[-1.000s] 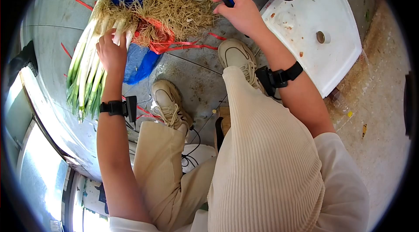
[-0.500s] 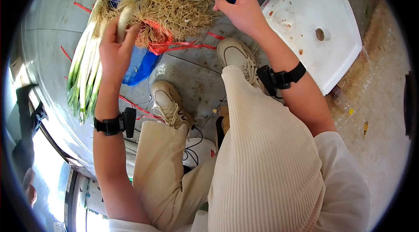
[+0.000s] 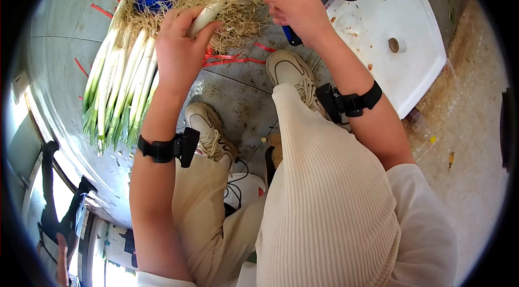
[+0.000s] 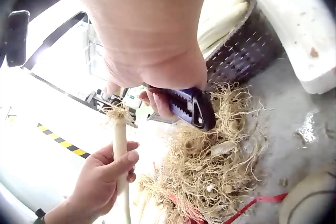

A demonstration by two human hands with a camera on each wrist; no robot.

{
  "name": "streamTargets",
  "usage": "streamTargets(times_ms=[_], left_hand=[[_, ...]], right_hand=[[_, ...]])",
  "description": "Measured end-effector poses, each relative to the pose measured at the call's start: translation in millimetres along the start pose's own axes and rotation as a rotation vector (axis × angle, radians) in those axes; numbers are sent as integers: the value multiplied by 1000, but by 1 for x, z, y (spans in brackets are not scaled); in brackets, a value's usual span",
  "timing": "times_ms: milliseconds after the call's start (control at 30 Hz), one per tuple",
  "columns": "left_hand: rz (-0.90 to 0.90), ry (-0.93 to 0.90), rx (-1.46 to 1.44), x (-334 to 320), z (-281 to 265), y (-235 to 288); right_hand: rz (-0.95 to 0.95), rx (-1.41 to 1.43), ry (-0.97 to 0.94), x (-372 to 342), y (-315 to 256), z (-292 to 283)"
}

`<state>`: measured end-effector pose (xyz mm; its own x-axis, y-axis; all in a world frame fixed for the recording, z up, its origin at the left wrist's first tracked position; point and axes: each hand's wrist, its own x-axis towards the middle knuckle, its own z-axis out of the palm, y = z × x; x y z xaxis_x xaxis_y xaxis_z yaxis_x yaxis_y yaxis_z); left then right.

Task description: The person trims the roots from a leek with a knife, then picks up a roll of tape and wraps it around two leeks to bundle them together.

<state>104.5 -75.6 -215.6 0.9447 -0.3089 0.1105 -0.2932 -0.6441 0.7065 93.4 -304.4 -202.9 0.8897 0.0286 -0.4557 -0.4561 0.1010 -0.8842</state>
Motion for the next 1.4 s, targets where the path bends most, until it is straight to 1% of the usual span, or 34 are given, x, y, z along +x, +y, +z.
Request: streamTargets(times_ms=[33,100,133,167,200,267,300,367,400,433,467,500,533,567,600,633,700,733,800,833,900,933,1000,1033,1100,1200,1333,1400], left_hand=[[0,1,0,0,3,0],[22,90,132,1,8,2],[23,90,132,0,10,3],[-92,76,31,-1,12,4],[-206,62,-71,-1,13,5],[-231,27,-50,-1,12,4],[-257,-8,-29,-1,11,5],[-268,-28,-37,-3,12,7],[-279,-50,-46,-3,12,9],[-280,-53,-46,-3,13,8],[-208,-54,-47,-4,15,7],[-136,-55,-49,-5,15,6],[-137,-57,-49,-6,16,7],[-167,-69,-73,-6,17,8],[-197,-82,-100,-5,19,9],[-196,-83,-105,-5,20,11],[-277,-152,-161,-5,22,14],[-276,-150,-163,-6,23,14],[-289,-129,-207,-6,26,14],[-290,-131,-210,-6,27,15],[-271,-151,-202,-2,26,18],[-269,-154,-205,0,25,21],[-328,-147,-156,3,24,30],[-328,-148,-157,4,24,30],[-366,-163,-133,7,26,31],[-366,-139,-122,6,30,31],[-351,-168,-127,7,33,34],[-356,-171,-109,7,34,35]], right_hand=[[12,-37,-1,-2,-5,2],[22,-74,-3,-2,-6,3],[-81,-156,9,0,-2,4],[-185,-238,21,0,1,4],[-187,-238,22,0,2,4],[-245,-387,38,0,3,5],[-245,-387,37,0,4,7],[-344,-436,123,-2,5,10],[-342,-435,123,-2,3,10],[-305,-473,164,-1,0,9],[-266,-511,205,0,-1,9],[-261,-509,205,1,1,8],[-245,-401,227,3,2,6],[-230,-295,250,6,4,4],[-202,-188,213,7,6,2],[-201,-192,216,9,8,0],[-303,-209,262,12,11,-2],[-304,-211,262,10,11,-3],[-66,-46,185,4,9,-8],[-64,-48,186,3,13,-11],[-178,-171,160,-1,25,-15],[-177,-173,163,-4,28,-16],[-212,-279,95,-17,30,-16],[-210,-280,95,-23,28,-17],[-256,-388,70,-33,24,-19],[-230,-395,26,-38,28,-21],[-236,-448,19,-39,23,-14],[-134,-482,33,-37,19,-10]])
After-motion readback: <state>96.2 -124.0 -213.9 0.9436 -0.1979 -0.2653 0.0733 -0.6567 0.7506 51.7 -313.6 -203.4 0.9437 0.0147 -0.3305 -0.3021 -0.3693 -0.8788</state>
